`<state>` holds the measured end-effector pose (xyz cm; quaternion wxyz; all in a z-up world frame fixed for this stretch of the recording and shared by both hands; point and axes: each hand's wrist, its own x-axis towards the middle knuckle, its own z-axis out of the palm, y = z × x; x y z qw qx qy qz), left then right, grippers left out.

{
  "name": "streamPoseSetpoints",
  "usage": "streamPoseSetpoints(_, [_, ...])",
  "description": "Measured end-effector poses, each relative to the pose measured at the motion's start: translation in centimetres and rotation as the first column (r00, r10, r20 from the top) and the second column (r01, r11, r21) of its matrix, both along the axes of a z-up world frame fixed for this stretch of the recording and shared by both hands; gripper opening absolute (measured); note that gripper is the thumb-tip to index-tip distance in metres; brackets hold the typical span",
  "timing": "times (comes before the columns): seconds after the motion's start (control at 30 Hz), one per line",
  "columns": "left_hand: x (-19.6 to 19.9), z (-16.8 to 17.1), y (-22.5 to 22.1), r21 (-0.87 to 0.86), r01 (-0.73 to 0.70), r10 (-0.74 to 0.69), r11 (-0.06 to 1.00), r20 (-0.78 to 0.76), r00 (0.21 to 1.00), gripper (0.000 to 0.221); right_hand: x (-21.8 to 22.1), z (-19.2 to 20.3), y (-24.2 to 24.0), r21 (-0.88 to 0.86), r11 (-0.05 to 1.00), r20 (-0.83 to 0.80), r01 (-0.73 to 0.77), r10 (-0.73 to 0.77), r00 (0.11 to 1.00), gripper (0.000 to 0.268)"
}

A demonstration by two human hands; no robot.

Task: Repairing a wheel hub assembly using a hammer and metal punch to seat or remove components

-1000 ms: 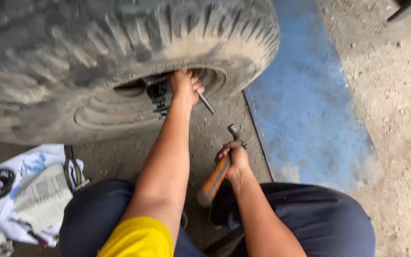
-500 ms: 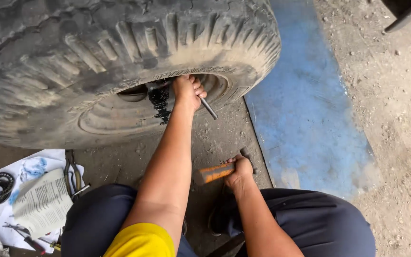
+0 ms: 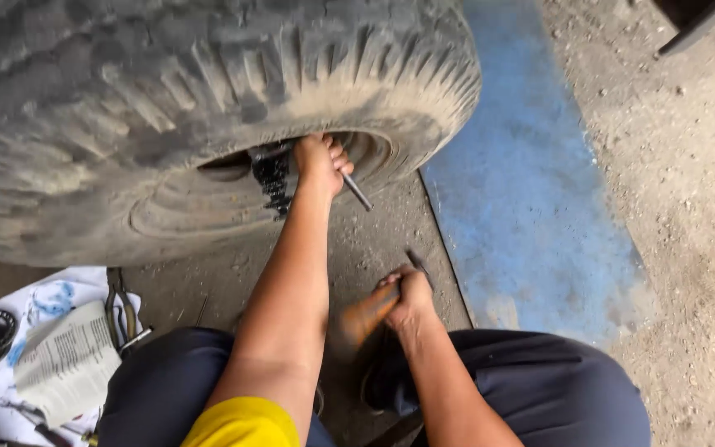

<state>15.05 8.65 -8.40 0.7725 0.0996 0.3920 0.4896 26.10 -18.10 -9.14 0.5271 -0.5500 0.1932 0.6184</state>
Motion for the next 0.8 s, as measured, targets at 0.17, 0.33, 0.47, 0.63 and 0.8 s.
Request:
streamPoseSetpoints(0.17, [-0.4,0.8,-0.3,-0.01,-0.009,0.009,1.0,-0.015,1.0,0.038,-1.2,4.3,0.6,0.195,0.927,-0.048,-0.32,0.335,0.941,0.026])
streamPoseSetpoints(0.33, [-0.8,0.9,-1.3,-0.039,-0.005,0.003,0.999,-0.044,0.999,0.04,0.0,2.4,-1.2,-0.083,0.994,0.104,0.066,-0.058,0.993,0.02])
streamPoseSetpoints(0.47, [-0.4,-0.5,-0.6,-0.062,-0.024,0.022,0.998,-0.035,0.999,0.042,-0.7,3.9,-0.2,0.105,0.994,-0.151,-0.045,0.06,0.987,0.024])
streamPoseSetpoints(0.63, [-0.7,0.5,-2.1,-0.063,0.008,-0.011,0.998,-0.042,0.999,0.041,-0.4,1.7,-1.1,0.047,0.995,-0.091,-0.09,0.094,0.991,0.023])
streamPoseSetpoints(0.8, [-0.7,1.0,-0.5,-0.036,0.006,-0.008,0.999,-0.043,0.999,0.041,1.0,-1.7,0.1,-0.066,0.989,0.056,0.134,-0.13,0.99,0.02])
